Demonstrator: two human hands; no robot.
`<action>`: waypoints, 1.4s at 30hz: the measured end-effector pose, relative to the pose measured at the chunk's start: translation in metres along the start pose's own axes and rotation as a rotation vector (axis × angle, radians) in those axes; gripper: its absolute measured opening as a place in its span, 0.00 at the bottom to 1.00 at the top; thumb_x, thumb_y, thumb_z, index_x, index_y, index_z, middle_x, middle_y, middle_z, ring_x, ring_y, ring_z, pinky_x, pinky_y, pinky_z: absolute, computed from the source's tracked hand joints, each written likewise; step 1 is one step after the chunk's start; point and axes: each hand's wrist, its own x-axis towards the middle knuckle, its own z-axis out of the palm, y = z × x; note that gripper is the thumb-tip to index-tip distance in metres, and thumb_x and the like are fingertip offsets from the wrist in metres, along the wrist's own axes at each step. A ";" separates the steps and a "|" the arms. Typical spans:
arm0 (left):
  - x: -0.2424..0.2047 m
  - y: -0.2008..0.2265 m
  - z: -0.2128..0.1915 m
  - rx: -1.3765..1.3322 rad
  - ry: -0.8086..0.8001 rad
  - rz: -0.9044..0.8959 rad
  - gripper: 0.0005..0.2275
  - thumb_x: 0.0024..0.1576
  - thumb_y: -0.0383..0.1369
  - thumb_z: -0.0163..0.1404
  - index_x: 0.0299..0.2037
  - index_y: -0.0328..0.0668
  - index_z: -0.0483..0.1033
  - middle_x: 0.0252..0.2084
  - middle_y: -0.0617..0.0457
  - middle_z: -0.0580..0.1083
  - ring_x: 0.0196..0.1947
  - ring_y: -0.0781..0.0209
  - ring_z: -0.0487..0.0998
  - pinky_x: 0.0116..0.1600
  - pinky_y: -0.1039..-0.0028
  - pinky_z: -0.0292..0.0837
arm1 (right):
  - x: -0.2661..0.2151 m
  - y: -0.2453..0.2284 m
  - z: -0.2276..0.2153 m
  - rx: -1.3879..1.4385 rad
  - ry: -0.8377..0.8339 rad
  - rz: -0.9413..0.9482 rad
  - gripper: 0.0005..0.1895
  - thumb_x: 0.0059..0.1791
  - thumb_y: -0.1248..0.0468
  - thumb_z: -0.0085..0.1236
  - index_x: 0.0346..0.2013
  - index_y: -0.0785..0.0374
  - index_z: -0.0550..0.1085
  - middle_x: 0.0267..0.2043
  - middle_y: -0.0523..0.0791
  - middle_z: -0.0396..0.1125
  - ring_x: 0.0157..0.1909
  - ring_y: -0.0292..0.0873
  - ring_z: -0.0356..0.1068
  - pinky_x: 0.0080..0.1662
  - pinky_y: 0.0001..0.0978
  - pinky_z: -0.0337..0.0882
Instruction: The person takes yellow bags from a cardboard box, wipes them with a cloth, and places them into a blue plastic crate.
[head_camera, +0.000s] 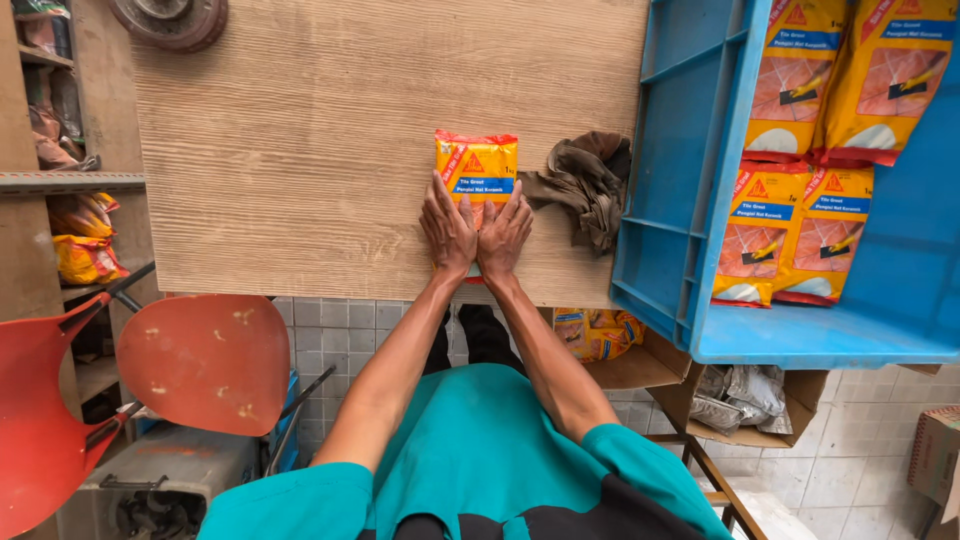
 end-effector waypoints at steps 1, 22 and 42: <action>0.001 0.000 -0.001 -0.029 -0.039 0.019 0.25 0.67 0.41 0.31 0.71 0.37 0.48 0.65 0.38 0.58 0.55 0.42 0.67 0.53 0.58 0.63 | 0.001 0.000 -0.001 0.026 -0.001 -0.029 0.30 0.57 0.48 0.34 0.68 0.63 0.57 0.53 0.53 0.59 0.50 0.57 0.65 0.45 0.47 0.68; 0.059 -0.023 0.026 0.228 -0.047 0.571 0.21 0.65 0.38 0.36 0.69 0.46 0.59 0.70 0.52 0.59 0.71 0.54 0.53 0.73 0.55 0.39 | 0.039 0.012 0.020 -0.073 -0.130 -0.486 0.26 0.58 0.56 0.32 0.70 0.59 0.56 0.74 0.47 0.47 0.75 0.48 0.45 0.70 0.44 0.42; -0.037 -0.044 -0.017 -0.458 -0.040 -0.321 0.24 0.55 0.44 0.57 0.58 0.43 0.69 0.43 0.48 0.69 0.44 0.46 0.74 0.52 0.61 0.70 | -0.043 0.033 -0.045 0.736 -0.152 0.404 0.35 0.45 0.58 0.70 0.61 0.70 0.66 0.52 0.53 0.65 0.53 0.54 0.71 0.53 0.33 0.74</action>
